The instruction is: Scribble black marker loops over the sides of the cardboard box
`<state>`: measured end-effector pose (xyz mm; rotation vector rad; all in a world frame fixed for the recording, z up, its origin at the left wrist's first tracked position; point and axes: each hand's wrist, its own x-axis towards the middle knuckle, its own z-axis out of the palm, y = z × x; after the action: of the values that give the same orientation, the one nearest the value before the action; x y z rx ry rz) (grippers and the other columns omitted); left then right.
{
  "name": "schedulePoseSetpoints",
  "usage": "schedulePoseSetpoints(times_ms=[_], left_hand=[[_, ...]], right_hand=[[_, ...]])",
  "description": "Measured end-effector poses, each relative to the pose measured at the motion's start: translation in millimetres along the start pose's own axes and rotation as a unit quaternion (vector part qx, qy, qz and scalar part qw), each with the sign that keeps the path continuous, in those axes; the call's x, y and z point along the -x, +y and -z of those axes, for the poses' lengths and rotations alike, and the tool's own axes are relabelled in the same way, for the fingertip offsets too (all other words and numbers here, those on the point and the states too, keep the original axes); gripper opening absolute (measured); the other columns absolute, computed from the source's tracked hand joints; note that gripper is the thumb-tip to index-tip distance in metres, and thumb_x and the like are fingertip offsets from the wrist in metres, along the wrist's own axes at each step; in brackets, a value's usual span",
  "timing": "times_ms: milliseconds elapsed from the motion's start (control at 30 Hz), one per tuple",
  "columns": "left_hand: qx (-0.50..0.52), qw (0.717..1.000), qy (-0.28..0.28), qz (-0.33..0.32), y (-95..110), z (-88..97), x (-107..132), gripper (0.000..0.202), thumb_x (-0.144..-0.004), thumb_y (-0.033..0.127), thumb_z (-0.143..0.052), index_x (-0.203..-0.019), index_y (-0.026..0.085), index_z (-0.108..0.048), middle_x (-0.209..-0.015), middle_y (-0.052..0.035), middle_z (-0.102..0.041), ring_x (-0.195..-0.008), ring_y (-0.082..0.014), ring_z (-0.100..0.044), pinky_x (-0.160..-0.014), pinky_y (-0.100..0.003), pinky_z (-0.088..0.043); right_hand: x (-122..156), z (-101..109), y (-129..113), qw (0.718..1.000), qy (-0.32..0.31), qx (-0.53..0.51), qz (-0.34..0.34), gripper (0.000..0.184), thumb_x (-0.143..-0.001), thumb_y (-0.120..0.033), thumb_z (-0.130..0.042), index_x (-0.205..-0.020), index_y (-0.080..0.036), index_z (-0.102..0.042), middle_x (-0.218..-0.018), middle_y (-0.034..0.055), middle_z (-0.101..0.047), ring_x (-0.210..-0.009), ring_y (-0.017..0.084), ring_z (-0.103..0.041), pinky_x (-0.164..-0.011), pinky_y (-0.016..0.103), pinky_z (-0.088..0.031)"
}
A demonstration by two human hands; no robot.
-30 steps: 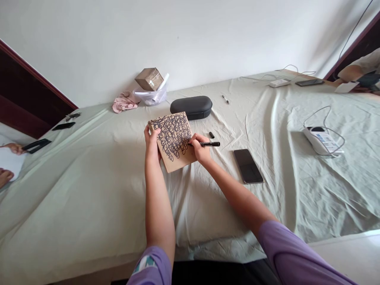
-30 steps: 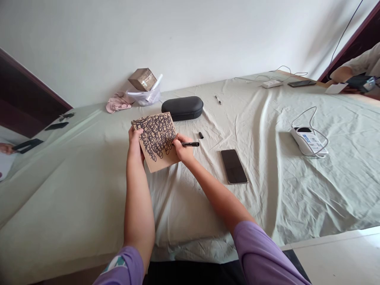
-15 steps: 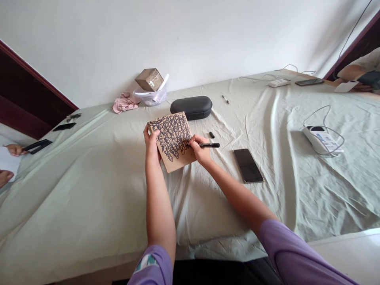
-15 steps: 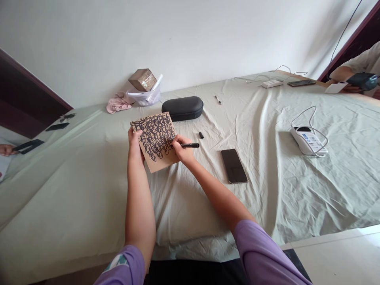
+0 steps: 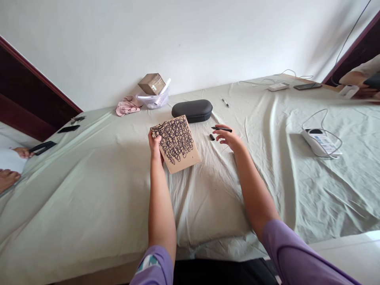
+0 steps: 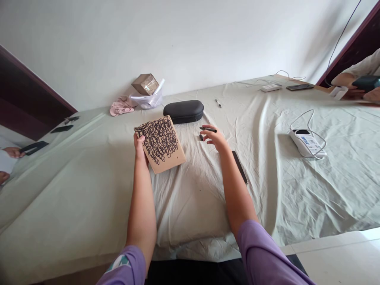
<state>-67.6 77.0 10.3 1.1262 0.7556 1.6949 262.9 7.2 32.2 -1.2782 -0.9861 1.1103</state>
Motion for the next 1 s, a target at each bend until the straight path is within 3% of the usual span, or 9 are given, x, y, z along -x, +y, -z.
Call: schedulePoseSetpoints(times_ms=[67, 133, 200, 300, 400, 467, 533, 767, 1000], left_hand=[[0.0, 1.0, -0.004, -0.002, -1, -0.6, 0, 0.05, -0.081, 0.032, -0.066, -0.128, 0.02, -0.052, -0.128, -0.01, -0.068, -0.111, -0.025, -0.066, -0.098, -0.039, -0.056], [-0.004, 1.0, -0.006, -0.002, -3, -1.1, 0, 0.051, -0.08, 0.033, -0.067, -0.127, 0.021, -0.051, -0.128, -0.0103, -0.068, -0.113, -0.0262, -0.066, -0.1, -0.04, -0.056], [-0.009, 1.0, -0.007, -0.001, -3, -1.8, 1, 0.054, -0.079, 0.036, -0.067, -0.129, 0.022, -0.051, -0.129, -0.0104, -0.068, -0.116, -0.0266, -0.067, -0.103, -0.04, -0.056], [-0.017, 1.0, -0.009, 0.0, -3, -3.7, 2, 0.058, -0.077, 0.04, -0.069, -0.131, 0.023, -0.052, -0.129, -0.0097, -0.068, -0.117, -0.0257, -0.069, -0.109, -0.041, -0.056], [-0.027, 1.0, -0.013, -0.002, 0, -6.2, 5, 0.061, -0.076, 0.043, -0.07, -0.133, 0.026, -0.054, -0.129, -0.0091, -0.069, -0.119, -0.0261, -0.07, -0.107, -0.042, -0.058], [-0.033, 0.999, -0.016, -0.004, 2, -7.8, 7, 0.062, -0.078, 0.044, -0.07, -0.135, 0.027, -0.055, -0.13, -0.009, -0.069, -0.122, -0.0274, -0.071, -0.104, -0.043, -0.06], [-0.04, 0.999, -0.018, -0.007, 4, -9.2, 9, 0.062, -0.079, 0.045, -0.069, -0.136, 0.028, -0.055, -0.132, -0.0091, -0.07, -0.123, -0.0286, -0.071, -0.103, -0.044, -0.061], [-0.066, 0.998, -0.012, -0.008, 8, -12.8, 10, 0.066, -0.078, 0.049, -0.069, -0.139, 0.027, -0.057, -0.131, -0.0098, -0.07, -0.121, -0.0291, -0.071, -0.1, -0.043, -0.063], [-0.066, 0.998, -0.013, -0.006, 8, -13.2, 12, 0.063, -0.077, 0.051, -0.068, -0.134, 0.027, -0.056, -0.133, -0.0104, -0.068, -0.125, -0.0288, -0.07, -0.101, -0.043, -0.062]], right_hand=[[4, 10, -6, 0.995, -0.043, -0.071, -0.058, 0.036, -0.088, -0.04, -0.07, -0.119, -0.021, -0.07, -0.111, 0.0098, -0.08, -0.072, 0.017, -0.071, -0.057, 0.027, -0.048], [7, 13, -10, 0.992, -0.041, -0.081, -0.087, 0.034, -0.093, -0.042, -0.063, -0.117, -0.019, -0.071, -0.117, 0.0139, -0.08, -0.072, 0.018, -0.073, -0.056, 0.027, -0.05], [8, 9, -10, 0.995, -0.025, 0.002, -0.094, 0.031, -0.095, -0.032, -0.061, -0.122, -0.02, -0.07, -0.117, 0.0124, -0.081, -0.074, 0.016, -0.074, -0.058, 0.024, -0.052], [3, 3, -3, 0.979, -0.009, 0.167, -0.118, 0.042, -0.089, -0.017, -0.067, -0.13, -0.021, -0.065, -0.102, 0.0084, -0.083, -0.074, 0.016, -0.077, -0.062, 0.024, -0.054], [-3, 2, 5, 0.952, 0.014, 0.264, -0.154, 0.032, -0.078, -0.009, -0.077, -0.109, -0.016, -0.072, -0.077, 0.0067, -0.079, -0.067, 0.02, -0.075, -0.061, 0.028, -0.053], [-6, 4, 10, 0.933, 0.029, 0.324, -0.155, 0.014, -0.074, -0.006, -0.077, -0.084, -0.015, -0.073, -0.073, 0.0082, -0.077, -0.071, 0.022, -0.074, -0.064, 0.03, -0.054], [-8, 5, 15, 0.914, 0.046, 0.375, -0.147, 0.012, -0.073, -0.006, -0.076, -0.07, -0.016, -0.072, -0.076, 0.011, -0.077, -0.08, 0.025, -0.074, -0.07, 0.032, -0.055], [-12, 0, 28, 0.87, 0.09, 0.464, -0.14, 0.017, -0.079, -0.01, -0.073, -0.094, -0.015, -0.079, -0.114, 0.0216, -0.079, -0.107, 0.034, -0.074, -0.088, 0.041, -0.058], [-13, -7, 29, 0.863, 0.087, 0.481, -0.13, 0.019, -0.083, -0.013, -0.073, -0.099, -0.017, -0.082, -0.115, 0.0182, -0.08, -0.108, 0.032, -0.075, -0.087, 0.037, -0.058]])
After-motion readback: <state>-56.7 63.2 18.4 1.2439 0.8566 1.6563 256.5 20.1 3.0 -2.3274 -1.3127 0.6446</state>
